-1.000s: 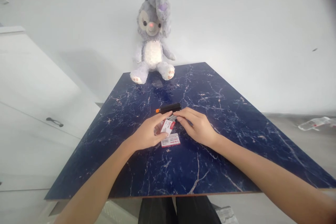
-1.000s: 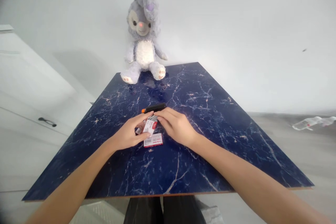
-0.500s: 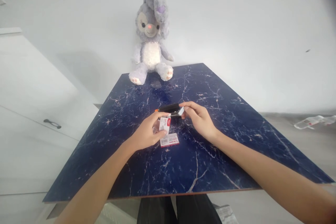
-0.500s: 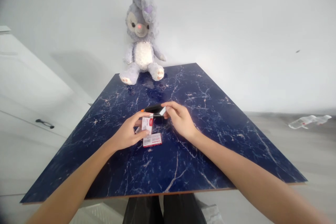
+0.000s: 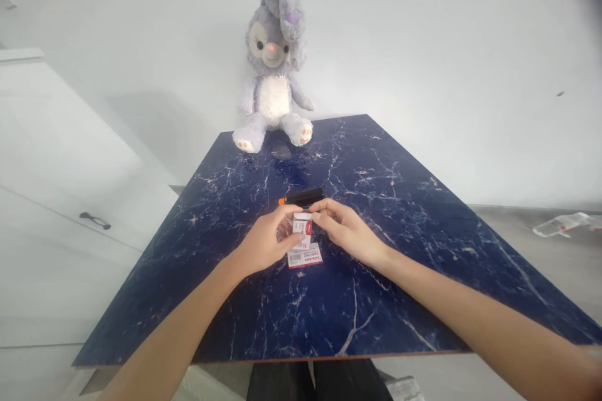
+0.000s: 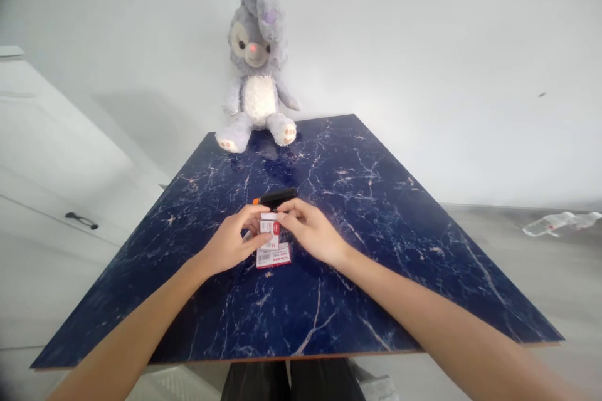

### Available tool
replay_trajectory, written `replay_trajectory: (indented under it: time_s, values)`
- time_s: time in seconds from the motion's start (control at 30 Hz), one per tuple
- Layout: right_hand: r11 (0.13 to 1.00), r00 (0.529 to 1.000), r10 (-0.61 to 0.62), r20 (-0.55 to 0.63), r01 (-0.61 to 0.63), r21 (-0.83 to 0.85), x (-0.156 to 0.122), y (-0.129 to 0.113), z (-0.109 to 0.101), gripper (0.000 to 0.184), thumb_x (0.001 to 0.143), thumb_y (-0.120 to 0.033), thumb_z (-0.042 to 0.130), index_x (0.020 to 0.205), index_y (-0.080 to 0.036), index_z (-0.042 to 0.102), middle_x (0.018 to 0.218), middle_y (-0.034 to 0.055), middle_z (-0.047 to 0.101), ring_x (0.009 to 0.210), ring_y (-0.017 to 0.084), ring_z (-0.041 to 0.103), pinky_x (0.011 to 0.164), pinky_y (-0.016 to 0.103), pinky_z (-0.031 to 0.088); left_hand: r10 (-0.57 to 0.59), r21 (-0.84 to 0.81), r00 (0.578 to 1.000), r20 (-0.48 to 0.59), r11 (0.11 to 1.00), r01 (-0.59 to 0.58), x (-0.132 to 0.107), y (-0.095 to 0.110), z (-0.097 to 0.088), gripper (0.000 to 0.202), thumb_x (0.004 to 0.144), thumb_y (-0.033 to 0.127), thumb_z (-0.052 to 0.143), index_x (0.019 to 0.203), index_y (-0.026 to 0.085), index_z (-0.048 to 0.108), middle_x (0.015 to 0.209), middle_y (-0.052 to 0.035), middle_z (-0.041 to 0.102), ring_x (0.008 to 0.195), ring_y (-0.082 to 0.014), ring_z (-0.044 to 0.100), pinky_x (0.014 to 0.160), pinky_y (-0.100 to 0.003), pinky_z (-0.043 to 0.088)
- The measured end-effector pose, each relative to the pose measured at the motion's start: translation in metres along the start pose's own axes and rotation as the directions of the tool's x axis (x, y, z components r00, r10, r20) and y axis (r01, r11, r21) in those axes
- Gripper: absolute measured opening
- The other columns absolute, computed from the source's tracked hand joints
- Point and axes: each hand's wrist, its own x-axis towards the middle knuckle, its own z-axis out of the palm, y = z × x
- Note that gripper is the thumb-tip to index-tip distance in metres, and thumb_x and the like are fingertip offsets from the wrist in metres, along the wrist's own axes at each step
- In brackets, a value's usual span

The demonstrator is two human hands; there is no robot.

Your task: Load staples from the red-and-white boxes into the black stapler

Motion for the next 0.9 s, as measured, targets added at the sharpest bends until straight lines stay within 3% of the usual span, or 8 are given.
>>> replay_trajectory:
  time_s: [0.13,0.3,0.47,0.63,0.8,0.9]
  values:
    - [0.942,0.984,-0.180,-0.019,0.167,-0.291,-0.004,0.005,0.005,0.020,0.093,-0.041,0.060,0.098,-0.023,0.068,0.075,-0.0020,0.062,0.065,0.012,0.053,0.061,0.026,0.041,0.022,0.093,1.000,0.005,0.995,-0.023,0.001,0.001,0.000,0.024,0.090,0.033,0.066,0.113,0.027,0.064,0.096,-0.0014,0.072,0.079,-0.0158,0.068,0.071,-0.027,0.051]
    - [0.854,0.946,-0.321,-0.044,0.269,-0.445,-0.006,0.004,0.003,0.019,0.096,-0.037,0.057,0.095,-0.023,0.070,0.078,-0.0003,0.067,0.064,0.014,0.055,0.061,0.027,0.044,0.032,0.102,0.999,-0.033,0.994,-0.028,0.000,-0.001,0.001,0.042,0.087,0.031,0.070,0.127,0.029,0.060,0.100,-0.0015,0.074,0.087,-0.0181,0.070,0.083,-0.031,0.054]
    - [0.761,0.905,-0.425,-0.026,0.341,-0.552,-0.008,-0.001,0.002,0.018,0.097,-0.035,0.057,0.094,-0.022,0.070,0.077,0.0006,0.068,0.061,0.013,0.055,0.063,0.028,0.046,0.055,0.108,0.998,-0.029,0.993,-0.051,0.000,-0.001,0.001,0.045,0.087,0.030,0.070,0.130,0.029,0.060,0.113,-0.0030,0.074,0.097,-0.0202,0.071,0.092,-0.034,0.054]
    - [0.654,0.859,-0.500,0.108,0.457,-0.603,-0.009,-0.003,-0.003,0.017,0.097,-0.032,0.059,0.094,-0.023,0.073,0.082,0.0023,0.069,0.068,0.014,0.061,0.067,0.028,0.049,0.080,0.085,0.997,-0.010,0.993,-0.079,0.001,0.005,-0.002,0.026,0.091,0.032,0.066,0.116,0.025,0.067,0.107,-0.0037,0.075,0.091,-0.0183,0.071,0.083,-0.030,0.054]
    - [0.509,0.769,-0.566,0.297,0.610,-0.607,-0.006,0.000,-0.011,0.024,0.099,-0.029,0.054,0.113,-0.025,0.072,0.104,0.0063,0.072,0.092,0.019,0.068,0.079,0.033,0.054,0.088,0.094,0.995,-0.041,0.992,-0.084,0.002,0.000,-0.004,0.021,0.091,0.033,0.067,0.108,0.023,0.071,0.098,-0.0037,0.076,0.080,-0.0164,0.070,0.075,-0.028,0.054]
    - [0.534,0.789,-0.537,0.300,0.593,-0.603,-0.005,0.001,-0.012,0.024,0.098,-0.031,0.055,0.114,-0.025,0.072,0.096,0.0048,0.073,0.085,0.019,0.068,0.075,0.032,0.054,0.151,0.073,0.986,-0.066,0.987,-0.146,0.002,-0.004,-0.006,0.020,0.091,0.033,0.067,0.107,0.024,0.074,0.106,-0.0045,0.075,0.084,-0.0164,0.070,0.078,-0.029,0.055]
